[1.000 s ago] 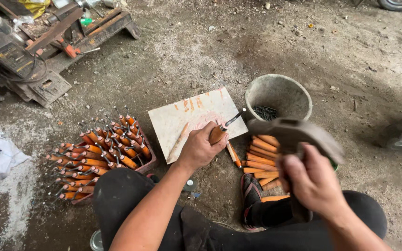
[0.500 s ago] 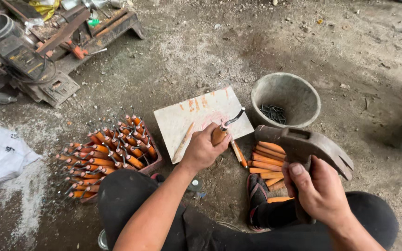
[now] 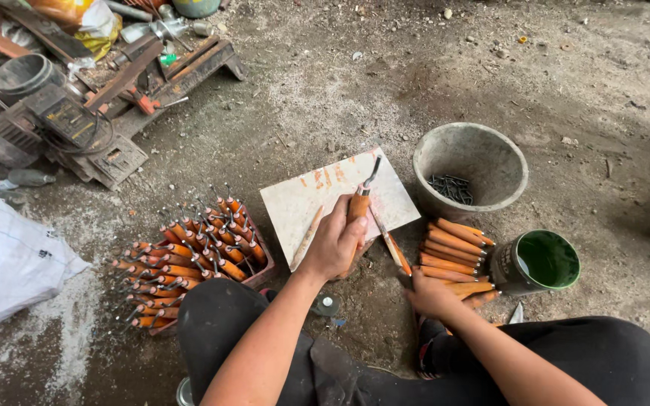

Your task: The person sits on the ground and assembles hooks by inserting metal hooks into wooden handles. They use a hammer to secure the hooks and apply a pink substance from a board to the metal parts. Finished items are placed in a crate.

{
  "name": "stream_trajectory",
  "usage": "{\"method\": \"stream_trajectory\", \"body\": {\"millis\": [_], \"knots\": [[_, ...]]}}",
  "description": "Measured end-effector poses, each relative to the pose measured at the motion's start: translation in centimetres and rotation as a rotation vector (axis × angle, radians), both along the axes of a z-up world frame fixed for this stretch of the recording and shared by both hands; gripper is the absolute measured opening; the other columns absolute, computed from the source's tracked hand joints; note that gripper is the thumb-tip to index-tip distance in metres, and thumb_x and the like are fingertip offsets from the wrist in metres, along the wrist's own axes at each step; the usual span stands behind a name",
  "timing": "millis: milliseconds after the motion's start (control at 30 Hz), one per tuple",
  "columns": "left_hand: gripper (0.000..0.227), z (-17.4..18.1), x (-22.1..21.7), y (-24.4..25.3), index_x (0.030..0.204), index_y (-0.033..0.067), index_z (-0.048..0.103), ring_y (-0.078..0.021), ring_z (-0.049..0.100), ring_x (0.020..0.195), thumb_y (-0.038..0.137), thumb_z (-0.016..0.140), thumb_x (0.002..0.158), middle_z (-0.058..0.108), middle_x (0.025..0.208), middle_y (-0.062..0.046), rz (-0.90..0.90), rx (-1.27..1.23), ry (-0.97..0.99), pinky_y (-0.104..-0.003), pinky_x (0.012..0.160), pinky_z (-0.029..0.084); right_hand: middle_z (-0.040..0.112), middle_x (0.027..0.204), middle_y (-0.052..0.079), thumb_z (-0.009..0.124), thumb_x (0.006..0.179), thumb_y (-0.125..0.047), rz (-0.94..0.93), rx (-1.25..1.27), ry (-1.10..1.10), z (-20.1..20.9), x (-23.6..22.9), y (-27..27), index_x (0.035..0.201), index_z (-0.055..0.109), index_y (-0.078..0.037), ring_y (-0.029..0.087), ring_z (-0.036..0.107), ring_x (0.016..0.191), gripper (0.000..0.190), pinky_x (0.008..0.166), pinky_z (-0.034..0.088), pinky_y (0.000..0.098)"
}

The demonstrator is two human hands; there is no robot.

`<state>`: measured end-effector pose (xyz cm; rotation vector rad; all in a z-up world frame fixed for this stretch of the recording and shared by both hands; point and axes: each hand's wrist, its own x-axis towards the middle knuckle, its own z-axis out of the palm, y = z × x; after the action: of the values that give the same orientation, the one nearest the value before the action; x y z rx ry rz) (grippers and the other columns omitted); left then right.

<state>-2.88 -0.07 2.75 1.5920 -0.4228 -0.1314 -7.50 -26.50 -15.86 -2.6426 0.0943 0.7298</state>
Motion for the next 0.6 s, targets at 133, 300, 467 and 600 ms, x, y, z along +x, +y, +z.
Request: {"method": "stream_trajectory", "body": {"millis": [133, 300, 467, 600], "knots": [[0.037, -0.5, -0.2, -0.2, 0.133, 0.0031, 0.050, -0.0186, 0.066, 0.081, 0.027, 0.049, 0.105, 0.068, 0.096, -0.008, -0.036, -0.056, 0.032, -0.038, 0.074, 0.056, 0.057, 0.127, 0.029, 0.068, 0.093, -0.038, 0.307, -0.071, -0.017, -4.1, -1.1, 0.8, 0.128, 0.052, -0.003, 0.043, 0.060, 0.117, 0.052, 0.100, 0.049, 0.0500], [0.038, -0.5, -0.1, -0.3, 0.137, 0.0019, 0.049, -0.0192, 0.071, 0.113, 0.031, 0.047, 0.112, 0.076, 0.122, -0.010, -0.082, 0.044, -0.176, -0.035, 0.099, 0.053, 0.068, 0.113, 0.019, 0.041, 0.104, -0.050, -0.034, 0.765, -0.221, 4.8, 1.6, 3.8, 0.121, 0.062, -0.002, 0.032, 0.068, 0.107, 0.055, 0.097, 0.053, 0.0432], [0.053, -0.3, -1.0, -1.7, 0.141, 0.0027, 0.050, -0.0242, 0.068, 0.082, 0.043, 0.051, 0.106, 0.076, 0.130, -0.007, -0.075, 0.092, 0.064, -0.038, 0.072, 0.054, 0.070, 0.090, 0.014, 0.026, 0.099, -0.060, -0.487, 1.461, 0.153, 14.1, 0.7, 8.3, 0.114, 0.063, -0.005, 0.025, 0.069, 0.078, 0.067, 0.079, 0.057, 0.0385], [0.067, -0.8, -0.8, -1.8, 0.150, 0.0046, 0.043, -0.0178, 0.076, 0.081, 0.051, 0.053, 0.102, 0.077, 0.115, -0.016, -0.054, 0.240, 0.043, -0.033, 0.073, 0.060, 0.057, 0.073, 0.008, 0.028, 0.103, -0.061, -0.554, 1.510, 0.067, 17.0, 0.1, 9.1, 0.099, 0.056, -0.006, 0.019, 0.053, 0.050, 0.062, 0.048, 0.048, 0.0342]]}}
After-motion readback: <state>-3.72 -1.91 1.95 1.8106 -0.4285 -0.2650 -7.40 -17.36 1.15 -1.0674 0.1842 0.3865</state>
